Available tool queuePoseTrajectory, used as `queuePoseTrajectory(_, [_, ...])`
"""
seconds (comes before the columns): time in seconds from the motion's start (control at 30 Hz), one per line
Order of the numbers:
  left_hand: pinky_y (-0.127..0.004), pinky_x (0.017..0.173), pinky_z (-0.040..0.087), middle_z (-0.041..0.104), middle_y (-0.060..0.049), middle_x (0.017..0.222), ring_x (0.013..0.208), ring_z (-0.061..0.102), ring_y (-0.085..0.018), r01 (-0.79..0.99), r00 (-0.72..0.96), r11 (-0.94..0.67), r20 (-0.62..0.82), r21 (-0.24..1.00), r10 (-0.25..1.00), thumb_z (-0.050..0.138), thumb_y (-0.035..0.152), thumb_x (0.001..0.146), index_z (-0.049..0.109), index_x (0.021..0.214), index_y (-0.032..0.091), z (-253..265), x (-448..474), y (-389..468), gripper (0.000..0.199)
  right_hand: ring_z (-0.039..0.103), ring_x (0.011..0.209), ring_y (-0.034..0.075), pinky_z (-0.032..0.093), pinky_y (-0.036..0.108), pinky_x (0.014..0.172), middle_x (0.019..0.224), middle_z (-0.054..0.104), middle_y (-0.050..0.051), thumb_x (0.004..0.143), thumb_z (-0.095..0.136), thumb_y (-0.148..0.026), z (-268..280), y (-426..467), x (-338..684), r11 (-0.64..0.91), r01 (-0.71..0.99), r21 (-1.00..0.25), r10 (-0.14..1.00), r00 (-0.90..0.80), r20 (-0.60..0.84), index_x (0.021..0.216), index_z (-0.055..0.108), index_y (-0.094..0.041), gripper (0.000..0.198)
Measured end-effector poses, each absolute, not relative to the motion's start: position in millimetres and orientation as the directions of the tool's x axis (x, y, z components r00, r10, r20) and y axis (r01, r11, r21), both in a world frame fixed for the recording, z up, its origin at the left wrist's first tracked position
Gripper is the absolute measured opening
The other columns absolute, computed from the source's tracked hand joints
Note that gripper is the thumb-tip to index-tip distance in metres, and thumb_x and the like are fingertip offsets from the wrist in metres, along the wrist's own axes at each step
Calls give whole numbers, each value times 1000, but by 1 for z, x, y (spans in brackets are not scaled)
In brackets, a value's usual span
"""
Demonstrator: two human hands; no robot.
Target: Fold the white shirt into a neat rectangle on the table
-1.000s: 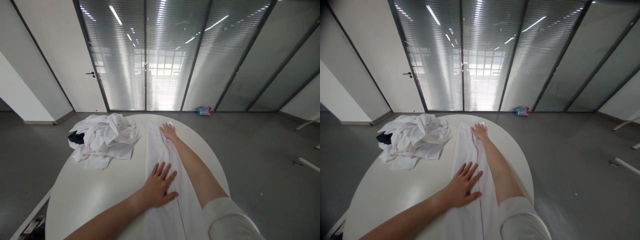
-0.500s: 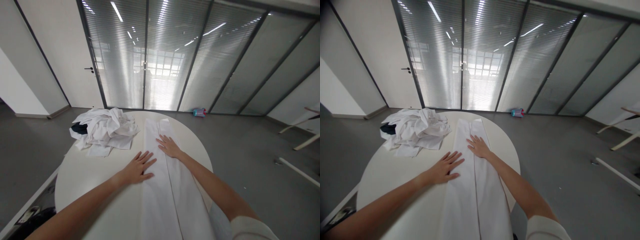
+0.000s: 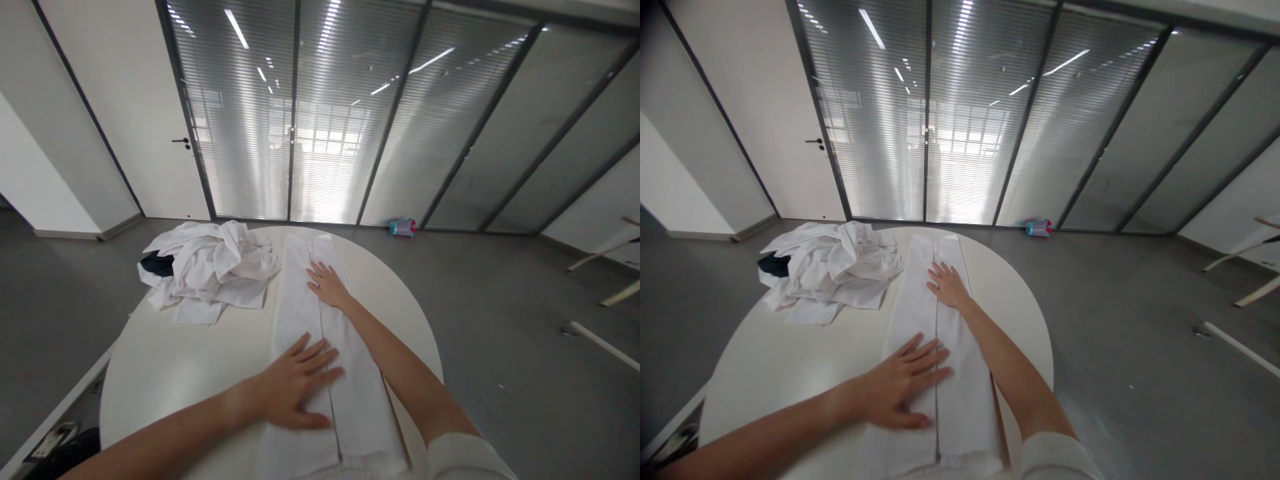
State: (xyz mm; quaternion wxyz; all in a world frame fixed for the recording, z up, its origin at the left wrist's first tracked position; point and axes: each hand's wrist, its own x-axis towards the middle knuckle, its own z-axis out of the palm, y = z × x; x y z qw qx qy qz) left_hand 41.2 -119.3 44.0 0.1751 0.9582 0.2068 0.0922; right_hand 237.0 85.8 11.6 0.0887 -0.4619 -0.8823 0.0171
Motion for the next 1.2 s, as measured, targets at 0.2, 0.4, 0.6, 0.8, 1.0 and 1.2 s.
queuePoseTrajectory(0.2, [-70, 116, 6, 11, -19, 163, 149, 9, -45, 288, 920, -892, 156, 348, 358, 54, 70, 86, 19, 159, 23, 35, 50, -154, 94, 17, 152, 26, 11, 55, 121, 163, 21, 6, 102, 20, -59, 9, 88, 240, 589, 791, -167, 807, -587, 68, 156, 30, -20, 68])
queuePoseTrajectory(0.4, [-72, 116, 9, 19, -5, 164, 149, 10, -44, 171, 964, -940, 148, 296, 222, 61, 60, 87, 32, 154, 38, 48, 51, -166, 77, 27, 148, 27, 15, 55, 121, 157, 38, 7, 103, 28, -49, 10, 89, 238, 582, 790, -192, 811, -548, 203, 150, 44, -19, 58])
queuePoseTrajectory(0.6, [-51, 122, 20, 39, -4, 158, 149, 26, -29, 223, 942, -939, 191, 262, 277, 54, 42, 96, 41, 150, 32, 72, 32, -153, 56, 59, 120, 23, 39, 46, 110, 126, 68, 9, 102, 40, -28, 40, 49, 279, 681, 713, -167, 682, -534, 500, 123, 67, -21, 35])
queuePoseTrajectory(0.8, [-45, 120, 28, 48, 0, 151, 145, 36, -24, 349, 912, -893, 115, 285, 393, 53, 7, 82, 49, 143, 33, 74, -27, -142, 66, 63, 110, 22, 50, 43, 96, 122, 68, 8, 95, 47, -10, 52, -67, 363, 784, 620, 4, 550, -699, 457, 117, 67, -25, 33])
queuePoseTrajectory(1.0, [-50, 120, 26, 44, -1, 154, 146, 33, -29, 307, 938, -901, 61, 307, 341, 62, 16, 75, 50, 142, 32, 62, -33, -154, 70, 57, 120, 22, 50, 41, 99, 129, 64, 9, 83, 48, -4, 40, -153, 389, 788, 616, -1, 578, -738, 348, 129, 62, -26, 54])
queuePoseTrajectory(1.2, [-48, 121, 28, 52, -10, 148, 142, 41, -28, 172, 960, -964, 186, 204, 211, 59, 30, 90, 54, 137, 20, 57, -30, -157, 47, 45, 136, 24, 46, 43, 107, 148, 49, 11, 84, 56, -16, 35, -180, 386, 784, 606, -130, 617, -743, 259, 146, 47, -24, 63])
